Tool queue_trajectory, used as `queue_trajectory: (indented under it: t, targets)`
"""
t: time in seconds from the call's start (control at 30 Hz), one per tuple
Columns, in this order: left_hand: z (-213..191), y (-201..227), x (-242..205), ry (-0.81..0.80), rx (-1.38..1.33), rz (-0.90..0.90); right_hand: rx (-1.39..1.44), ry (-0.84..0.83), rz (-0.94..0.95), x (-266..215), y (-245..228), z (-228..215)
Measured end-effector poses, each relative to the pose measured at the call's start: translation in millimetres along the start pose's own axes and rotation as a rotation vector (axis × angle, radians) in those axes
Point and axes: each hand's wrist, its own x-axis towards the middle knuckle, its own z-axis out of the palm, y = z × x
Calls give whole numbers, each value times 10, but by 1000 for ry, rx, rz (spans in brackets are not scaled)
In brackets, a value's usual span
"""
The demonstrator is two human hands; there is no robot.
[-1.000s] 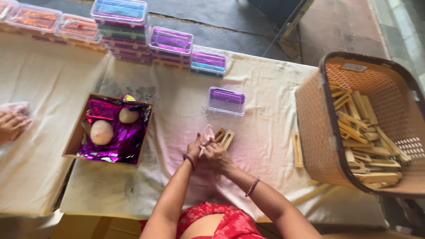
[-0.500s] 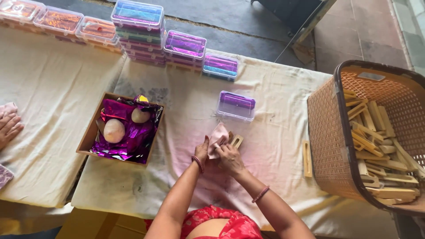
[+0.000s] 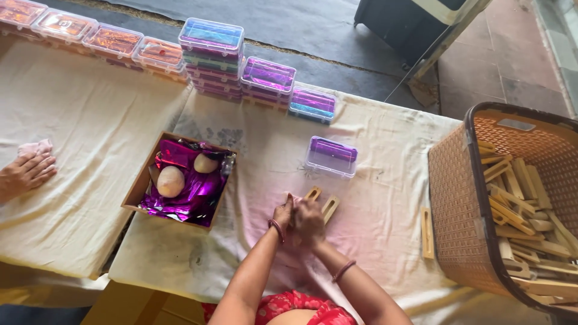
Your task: The recorder wraps bunches of wooden sticks in purple foil and places them into plastic containers.
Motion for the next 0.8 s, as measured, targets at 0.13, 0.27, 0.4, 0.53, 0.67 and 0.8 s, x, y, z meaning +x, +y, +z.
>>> queue_trajectory:
  t: [0.13, 0.27, 0.4, 0.53, 0.67, 0.8]
  targets:
    - [-48, 82, -69, -49, -27, -20, 203, -48, -120, -24, -109, -294]
    - [-12, 90, -80, -139, -72, -27, 23, -139, -202, 85, 413, -320]
    - [49, 57, -115, -157, -73, -8, -170, -130, -92, 141, 554, -231]
    - [-7, 58, -5, -100, -28, -61, 18, -279, -132, -112, -12, -306]
    - [-52, -117, 33, -93, -88, -39, 45, -394, -32, -48, -21, -332]
    - [-141, -415, 313, -170, -113, 112, -293, -390, 39, 93, 649, -104]
